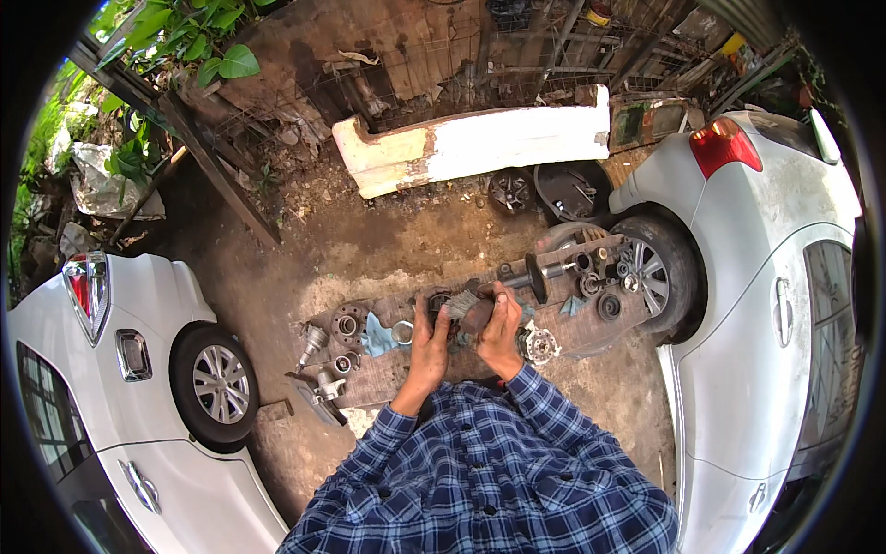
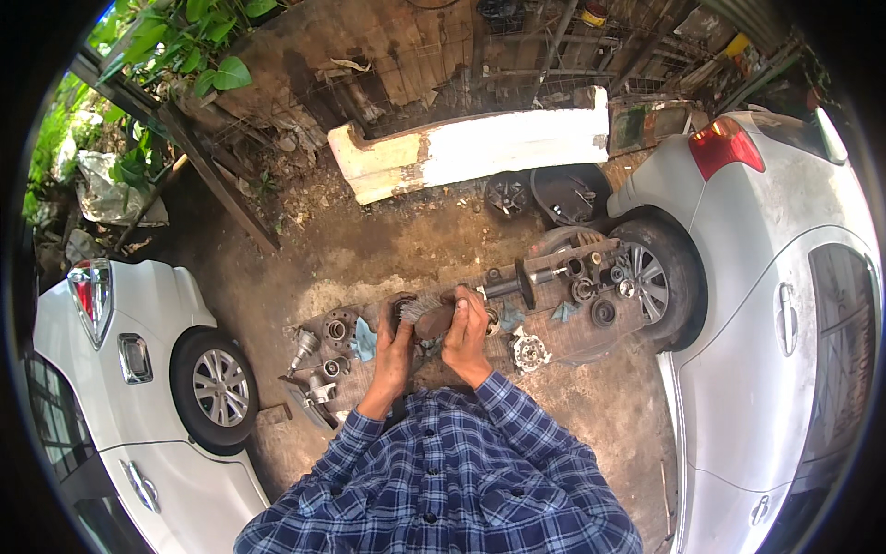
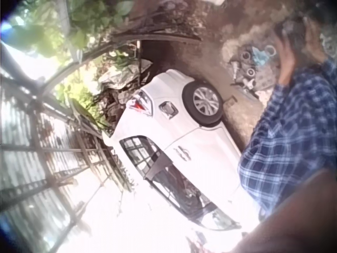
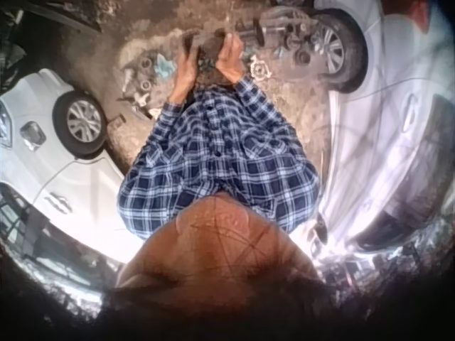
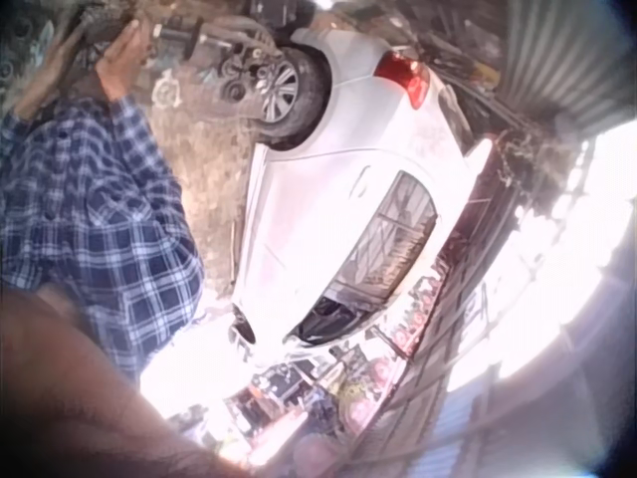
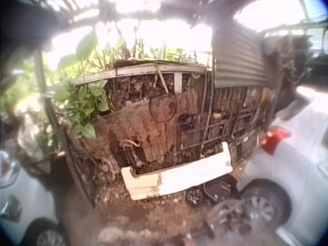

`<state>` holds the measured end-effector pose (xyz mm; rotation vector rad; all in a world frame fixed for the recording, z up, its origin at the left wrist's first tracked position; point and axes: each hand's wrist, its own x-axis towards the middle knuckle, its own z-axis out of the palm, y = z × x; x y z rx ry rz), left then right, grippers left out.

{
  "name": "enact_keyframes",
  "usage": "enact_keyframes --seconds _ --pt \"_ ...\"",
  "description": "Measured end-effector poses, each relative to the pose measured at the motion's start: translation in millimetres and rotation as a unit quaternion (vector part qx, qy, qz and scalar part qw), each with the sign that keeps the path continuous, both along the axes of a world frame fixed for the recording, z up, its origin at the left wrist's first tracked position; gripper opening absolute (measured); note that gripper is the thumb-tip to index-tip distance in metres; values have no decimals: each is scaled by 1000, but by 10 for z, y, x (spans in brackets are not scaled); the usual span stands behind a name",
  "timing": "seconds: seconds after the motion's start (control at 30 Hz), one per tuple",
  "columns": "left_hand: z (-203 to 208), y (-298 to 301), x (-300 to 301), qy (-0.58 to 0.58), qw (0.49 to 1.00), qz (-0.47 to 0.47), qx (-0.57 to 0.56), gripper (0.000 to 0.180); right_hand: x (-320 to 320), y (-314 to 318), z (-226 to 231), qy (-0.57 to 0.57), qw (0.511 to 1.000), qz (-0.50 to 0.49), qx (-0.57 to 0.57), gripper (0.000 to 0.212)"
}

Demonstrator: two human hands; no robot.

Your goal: The person scrubs a cylindrical metal car part with a wire brush, repeatedly rotating and repositioning the part to clean different surfaces. The person also handles a smaller metal ring and a dark cylindrical component, scrubbing each with the brush.

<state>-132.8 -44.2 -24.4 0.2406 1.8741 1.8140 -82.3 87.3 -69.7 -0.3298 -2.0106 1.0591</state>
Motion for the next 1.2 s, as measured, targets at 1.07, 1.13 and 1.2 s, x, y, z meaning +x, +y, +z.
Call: enact_keyframes --seconds 1.07,1.13,1.2 --pt "310 -14 -318 -326 833 -115 431 44 176 391 88 -50 967 -174 -179 53" --pt "304 -6 -323 -371 819 -70 432 47 169 373 99 -41 972 -183 -141 52" --pt "295 11 -327 -370 817 -78 436 50 169 364 111 -47 973 -182 -132 52"
